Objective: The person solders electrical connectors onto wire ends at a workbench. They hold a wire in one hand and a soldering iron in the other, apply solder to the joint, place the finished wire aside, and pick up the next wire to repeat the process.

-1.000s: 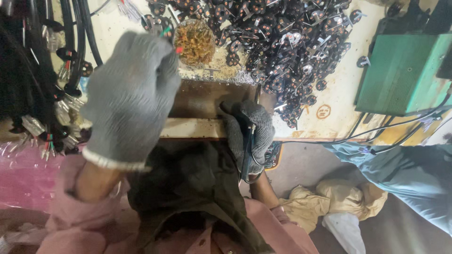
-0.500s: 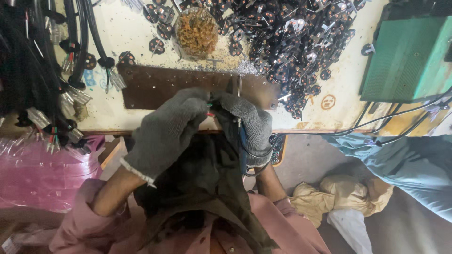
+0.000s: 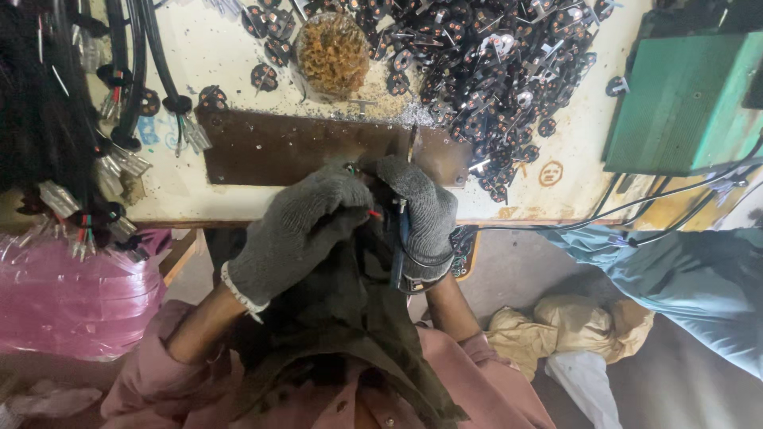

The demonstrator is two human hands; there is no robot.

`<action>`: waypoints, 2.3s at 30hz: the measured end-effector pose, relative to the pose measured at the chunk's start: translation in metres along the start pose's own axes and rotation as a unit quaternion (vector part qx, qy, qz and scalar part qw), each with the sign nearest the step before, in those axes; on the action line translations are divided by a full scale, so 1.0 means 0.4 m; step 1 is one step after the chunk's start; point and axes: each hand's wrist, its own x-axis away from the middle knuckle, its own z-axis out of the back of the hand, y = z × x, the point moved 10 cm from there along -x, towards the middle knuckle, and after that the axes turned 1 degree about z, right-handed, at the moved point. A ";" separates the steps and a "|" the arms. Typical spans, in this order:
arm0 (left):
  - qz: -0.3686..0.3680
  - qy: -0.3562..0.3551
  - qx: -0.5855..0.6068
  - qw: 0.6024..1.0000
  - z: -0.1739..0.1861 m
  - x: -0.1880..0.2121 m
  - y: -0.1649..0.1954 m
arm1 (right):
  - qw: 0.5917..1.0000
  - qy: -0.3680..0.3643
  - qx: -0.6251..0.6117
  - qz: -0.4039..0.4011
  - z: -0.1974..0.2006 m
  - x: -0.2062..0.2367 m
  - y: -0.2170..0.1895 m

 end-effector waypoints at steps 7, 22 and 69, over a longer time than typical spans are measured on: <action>0.017 -0.027 -0.214 0.976 -0.013 -0.023 -0.037 | 0.997 -0.022 0.024 -0.068 -0.012 0.004 0.013; 0.042 -0.033 -0.265 0.963 -0.021 -0.030 -0.044 | 0.996 -0.063 0.055 -0.033 -0.015 0.138 0.132; 0.078 -0.010 -0.267 0.961 -0.021 -0.041 -0.056 | 0.984 -0.078 -0.116 0.109 -0.012 0.038 -0.013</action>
